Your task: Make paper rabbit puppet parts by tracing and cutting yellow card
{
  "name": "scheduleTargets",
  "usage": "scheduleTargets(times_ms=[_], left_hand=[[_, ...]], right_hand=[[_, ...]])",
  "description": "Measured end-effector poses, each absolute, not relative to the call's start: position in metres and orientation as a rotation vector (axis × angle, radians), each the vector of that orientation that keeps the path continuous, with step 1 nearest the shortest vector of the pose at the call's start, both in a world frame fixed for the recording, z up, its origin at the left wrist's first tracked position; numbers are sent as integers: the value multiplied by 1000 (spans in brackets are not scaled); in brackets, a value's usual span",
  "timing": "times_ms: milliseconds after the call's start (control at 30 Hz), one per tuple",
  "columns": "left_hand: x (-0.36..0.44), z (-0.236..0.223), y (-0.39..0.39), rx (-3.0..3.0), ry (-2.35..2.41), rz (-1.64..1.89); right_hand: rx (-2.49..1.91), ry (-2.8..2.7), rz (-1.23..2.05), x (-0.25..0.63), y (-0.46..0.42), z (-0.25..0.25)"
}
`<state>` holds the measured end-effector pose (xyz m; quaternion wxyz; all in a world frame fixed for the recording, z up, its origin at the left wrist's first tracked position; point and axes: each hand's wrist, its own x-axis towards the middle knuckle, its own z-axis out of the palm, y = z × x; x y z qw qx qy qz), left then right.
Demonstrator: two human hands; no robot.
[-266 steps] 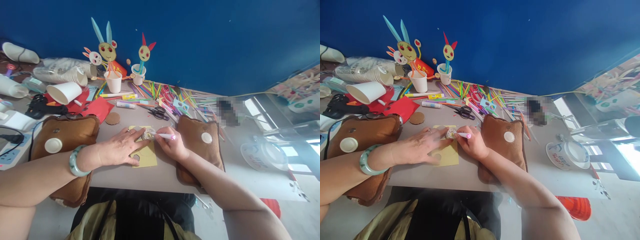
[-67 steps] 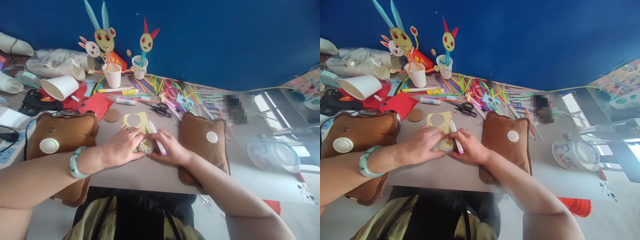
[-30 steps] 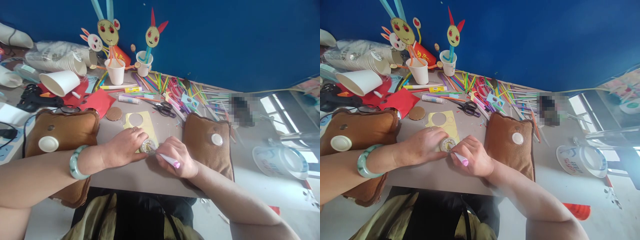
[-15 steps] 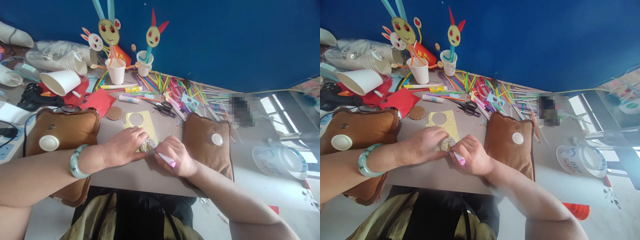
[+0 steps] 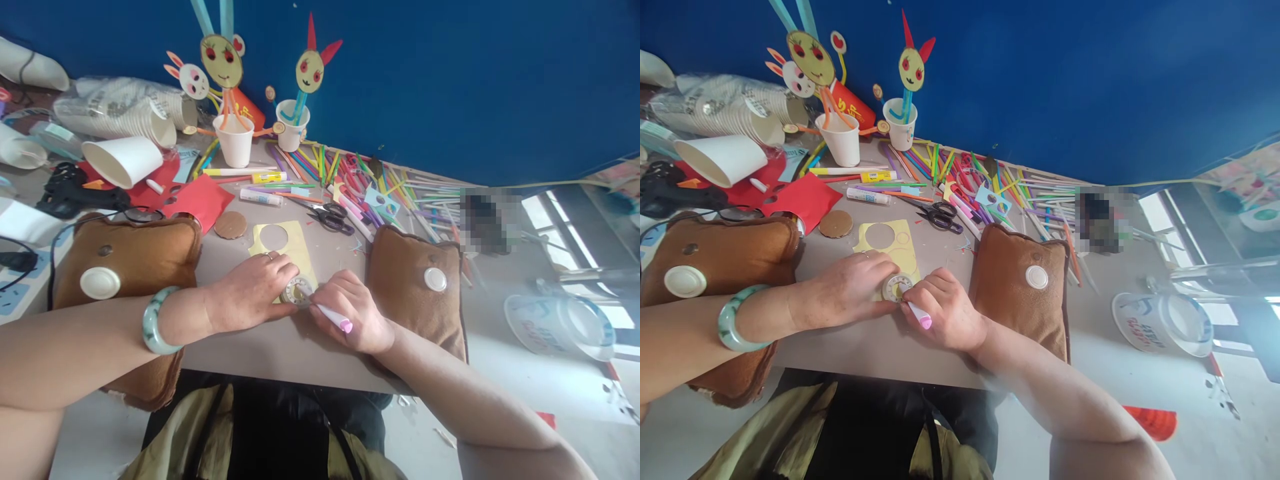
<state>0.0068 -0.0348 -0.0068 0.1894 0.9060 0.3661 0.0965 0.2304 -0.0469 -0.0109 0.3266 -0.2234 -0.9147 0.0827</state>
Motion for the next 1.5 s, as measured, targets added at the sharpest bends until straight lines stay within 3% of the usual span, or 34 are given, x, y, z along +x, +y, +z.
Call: scheduleTargets(times_ms=[1000,1167,1500], left_hand=[[4,-3,-36,2478,1013,280],[4,-5,-36,2493,1012,260],[7,-5,-34,2533,1028,244]], right_hand=[[-870,-2267,624,235,-45,-8],[-809,-2227,563,237,-44,-10],[-555,-2447,125,234,-49,-9]])
